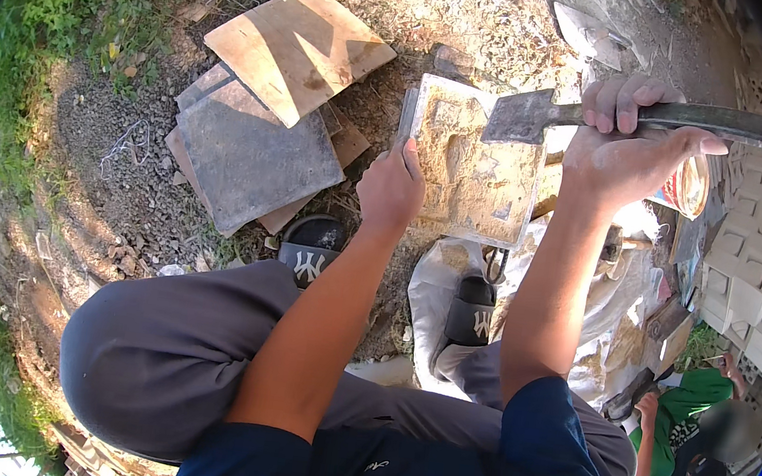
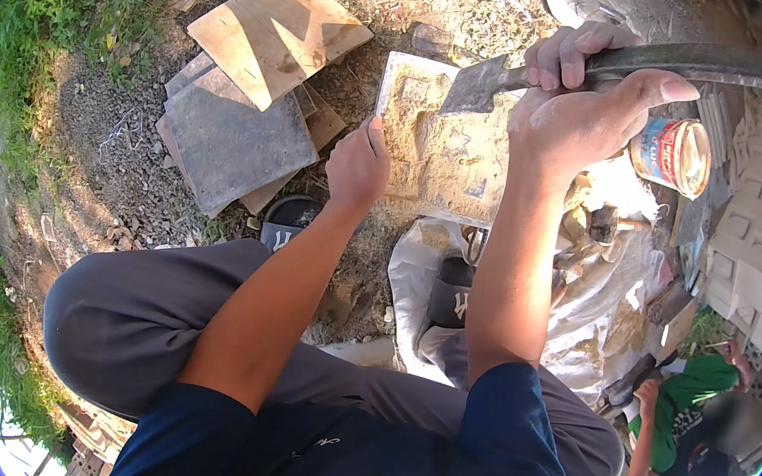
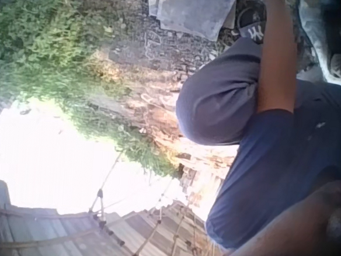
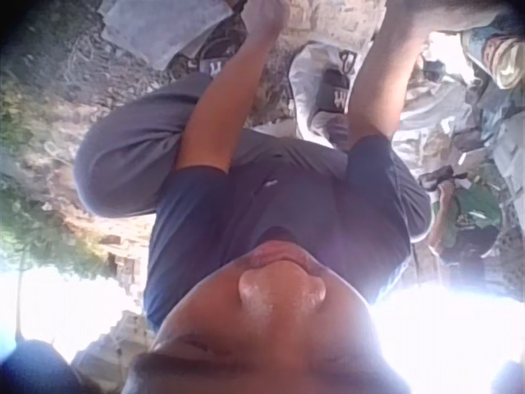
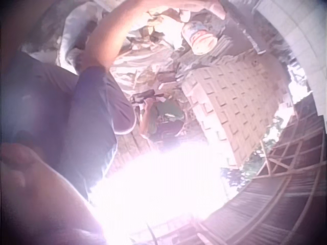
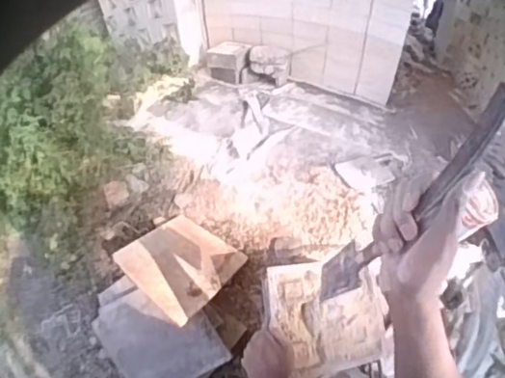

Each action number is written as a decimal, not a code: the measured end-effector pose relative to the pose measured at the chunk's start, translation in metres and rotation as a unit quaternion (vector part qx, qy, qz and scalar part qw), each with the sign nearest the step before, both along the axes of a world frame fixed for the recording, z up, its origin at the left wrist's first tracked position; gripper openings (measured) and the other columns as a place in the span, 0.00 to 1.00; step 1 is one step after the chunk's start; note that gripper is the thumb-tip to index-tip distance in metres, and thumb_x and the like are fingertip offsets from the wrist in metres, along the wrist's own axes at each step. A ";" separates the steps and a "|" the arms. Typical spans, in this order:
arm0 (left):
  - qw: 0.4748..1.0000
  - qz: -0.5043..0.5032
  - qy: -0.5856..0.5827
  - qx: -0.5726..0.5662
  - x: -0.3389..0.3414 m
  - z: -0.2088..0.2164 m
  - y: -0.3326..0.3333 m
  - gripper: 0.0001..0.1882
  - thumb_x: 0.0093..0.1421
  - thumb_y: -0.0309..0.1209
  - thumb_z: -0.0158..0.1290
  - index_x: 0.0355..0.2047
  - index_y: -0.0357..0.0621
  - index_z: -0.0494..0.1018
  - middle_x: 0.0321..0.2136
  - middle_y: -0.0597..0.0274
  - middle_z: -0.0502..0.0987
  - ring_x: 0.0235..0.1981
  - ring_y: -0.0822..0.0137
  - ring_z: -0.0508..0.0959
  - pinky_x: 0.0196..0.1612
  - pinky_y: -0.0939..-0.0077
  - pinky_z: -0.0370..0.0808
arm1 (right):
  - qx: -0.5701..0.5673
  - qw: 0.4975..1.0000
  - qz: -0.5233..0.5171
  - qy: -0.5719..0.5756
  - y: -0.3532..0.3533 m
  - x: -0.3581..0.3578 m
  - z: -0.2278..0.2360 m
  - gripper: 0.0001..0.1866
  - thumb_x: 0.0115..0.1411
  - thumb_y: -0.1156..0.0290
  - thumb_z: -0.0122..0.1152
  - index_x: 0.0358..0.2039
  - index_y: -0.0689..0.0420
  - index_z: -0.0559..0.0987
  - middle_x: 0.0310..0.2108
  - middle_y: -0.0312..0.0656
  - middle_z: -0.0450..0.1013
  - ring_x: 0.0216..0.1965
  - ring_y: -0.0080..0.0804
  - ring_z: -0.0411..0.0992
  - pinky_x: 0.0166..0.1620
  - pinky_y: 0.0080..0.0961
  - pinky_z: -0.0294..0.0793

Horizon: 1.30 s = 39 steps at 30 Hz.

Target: The person uses a hammer and a chisel by hand to carve and shape a sandy material inside a square mold.

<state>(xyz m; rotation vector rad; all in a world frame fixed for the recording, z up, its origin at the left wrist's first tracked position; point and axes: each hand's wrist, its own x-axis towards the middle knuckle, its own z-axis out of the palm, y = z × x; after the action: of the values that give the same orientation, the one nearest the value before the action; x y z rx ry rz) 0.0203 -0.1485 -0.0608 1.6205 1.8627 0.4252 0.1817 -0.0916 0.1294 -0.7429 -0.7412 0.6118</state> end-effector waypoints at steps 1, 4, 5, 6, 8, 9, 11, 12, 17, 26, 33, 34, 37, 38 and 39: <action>1.000 -0.004 -0.005 0.001 0.003 0.000 0.001 0.23 0.72 0.46 0.35 0.47 0.48 0.76 0.34 0.44 0.81 0.35 0.40 0.81 0.38 0.44 0.77 | 0.012 1.000 -0.012 -0.021 0.002 0.004 0.012 0.35 0.68 0.33 0.39 0.26 0.57 0.67 0.14 0.33 0.57 0.12 0.20 0.50 0.16 0.21 0.52; 1.000 0.011 -0.004 -0.004 -0.001 0.000 -0.001 0.23 0.72 0.46 0.36 0.48 0.48 0.77 0.34 0.44 0.81 0.35 0.40 0.81 0.39 0.44 0.77 | -0.002 0.989 -0.021 -0.146 0.000 -0.008 0.035 0.33 0.69 0.36 0.40 0.25 0.57 0.66 0.15 0.34 0.57 0.12 0.19 0.48 0.15 0.22 0.50; 1.000 0.015 -0.007 0.000 -0.001 0.001 -0.001 0.23 0.72 0.46 0.36 0.48 0.48 0.77 0.34 0.44 0.81 0.35 0.40 0.81 0.39 0.44 0.77 | -0.030 0.990 -0.022 -0.133 0.000 -0.004 0.036 0.33 0.69 0.36 0.39 0.28 0.56 0.71 0.16 0.33 0.56 0.11 0.22 0.47 0.16 0.23 0.48; 1.000 0.019 -0.009 0.003 -0.001 0.002 -0.001 0.23 0.72 0.46 0.36 0.49 0.49 0.77 0.34 0.45 0.81 0.35 0.40 0.81 0.39 0.44 0.77 | -0.030 0.990 -0.022 -0.134 0.001 -0.002 0.035 0.33 0.69 0.36 0.39 0.28 0.56 0.71 0.16 0.33 0.56 0.11 0.22 0.47 0.16 0.23 0.48; 1.000 0.018 -0.008 0.005 0.001 0.002 -0.001 0.23 0.72 0.46 0.36 0.49 0.49 0.77 0.34 0.45 0.81 0.35 0.40 0.81 0.39 0.44 0.77 | 0.020 0.993 0.099 -0.061 0.003 0.000 0.030 0.32 0.69 0.37 0.40 0.28 0.56 0.70 0.14 0.31 0.54 0.11 0.21 0.46 0.16 0.22 0.47; 1.000 0.019 -0.006 0.005 0.002 0.001 -0.001 0.23 0.72 0.46 0.36 0.49 0.49 0.77 0.34 0.45 0.81 0.35 0.40 0.81 0.39 0.44 0.77 | 0.078 0.984 0.161 -0.026 0.002 -0.002 0.024 0.30 0.71 0.42 0.42 0.25 0.57 0.66 0.13 0.33 0.53 0.12 0.18 0.46 0.15 0.19 0.47; 1.000 0.017 -0.006 0.002 0.001 0.001 0.000 0.23 0.72 0.46 0.36 0.49 0.49 0.77 0.34 0.45 0.81 0.35 0.40 0.81 0.39 0.44 0.77 | 0.079 0.984 0.151 -0.051 0.002 -0.003 0.005 0.30 0.71 0.42 0.43 0.25 0.58 0.66 0.12 0.33 0.53 0.12 0.18 0.47 0.16 0.19 0.46; 1.000 0.014 -0.008 -0.002 0.002 0.001 0.000 0.23 0.72 0.46 0.36 0.49 0.49 0.77 0.34 0.46 0.81 0.35 0.40 0.81 0.39 0.44 0.77 | 0.078 0.984 0.141 -0.077 0.001 -0.003 -0.007 0.31 0.71 0.42 0.43 0.24 0.58 0.66 0.12 0.32 0.52 0.12 0.17 0.48 0.16 0.18 0.46; 1.000 0.004 -0.008 0.010 0.002 -0.001 0.000 0.23 0.72 0.45 0.36 0.48 0.48 0.78 0.33 0.46 0.81 0.34 0.41 0.81 0.38 0.45 0.77 | -0.001 0.983 0.142 -0.118 -0.002 -0.014 -0.069 0.34 0.70 0.40 0.45 0.21 0.60 0.66 0.11 0.30 0.53 0.13 0.17 0.51 0.16 0.19 0.46; 0.999 0.011 -0.015 0.039 0.002 -0.001 -0.002 0.22 0.72 0.44 0.37 0.45 0.47 0.78 0.32 0.45 0.81 0.33 0.40 0.81 0.36 0.45 0.77 | -0.002 0.976 0.173 -0.134 0.002 -0.012 -0.071 0.33 0.70 0.40 0.42 0.23 0.59 0.67 0.12 0.30 0.54 0.13 0.18 0.50 0.17 0.19 0.46; 1.000 0.005 -0.011 0.029 0.006 0.004 -0.001 0.22 0.71 0.44 0.37 0.44 0.46 0.79 0.30 0.45 0.81 0.32 0.40 0.81 0.36 0.45 0.77 | 0.075 0.975 0.156 -0.136 -0.001 -0.002 -0.086 0.33 0.71 0.41 0.42 0.23 0.59 0.67 0.12 0.31 0.55 0.13 0.16 0.50 0.17 0.20 0.48; 0.999 0.005 -0.011 0.032 0.005 0.003 0.000 0.22 0.71 0.44 0.37 0.44 0.46 0.79 0.30 0.45 0.81 0.32 0.40 0.81 0.36 0.45 0.77 | 0.043 0.979 0.119 -0.162 0.002 -0.012 -0.085 0.33 0.71 0.40 0.42 0.22 0.59 0.67 0.12 0.30 0.55 0.13 0.16 0.49 0.17 0.20 0.48; 0.999 0.013 -0.002 0.030 -0.004 0.001 -0.001 0.24 0.72 0.44 0.36 0.45 0.44 0.79 0.32 0.43 0.81 0.34 0.40 0.80 0.38 0.46 0.76 | 0.047 0.977 0.165 -0.126 -0.001 -0.010 -0.057 0.33 0.71 0.42 0.42 0.21 0.59 0.65 0.13 0.30 0.55 0.13 0.16 0.50 0.16 0.19 0.48; 1.000 0.011 0.003 0.018 -0.002 0.004 0.001 0.24 0.72 0.44 0.36 0.45 0.44 0.79 0.32 0.43 0.81 0.34 0.40 0.80 0.38 0.46 0.76 | 0.073 0.973 0.193 -0.103 -0.004 -0.006 -0.052 0.32 0.72 0.43 0.42 0.21 0.58 0.65 0.13 0.31 0.56 0.13 0.16 0.51 0.16 0.20 0.47; 1.000 0.010 0.008 0.005 -0.002 0.008 0.002 0.24 0.72 0.44 0.36 0.46 0.44 0.79 0.32 0.44 0.81 0.34 0.40 0.80 0.38 0.46 0.76 | 0.128 0.965 0.201 -0.106 -0.002 -0.001 -0.055 0.30 0.72 0.45 0.42 0.22 0.58 0.65 0.13 0.30 0.54 0.13 0.17 0.51 0.16 0.20 0.46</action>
<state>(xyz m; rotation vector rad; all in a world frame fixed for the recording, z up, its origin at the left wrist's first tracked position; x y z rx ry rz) 0.0180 -0.1470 -0.0530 1.6177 1.8922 0.4316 0.1803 -0.0934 0.0742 -0.4207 -1.1619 0.7911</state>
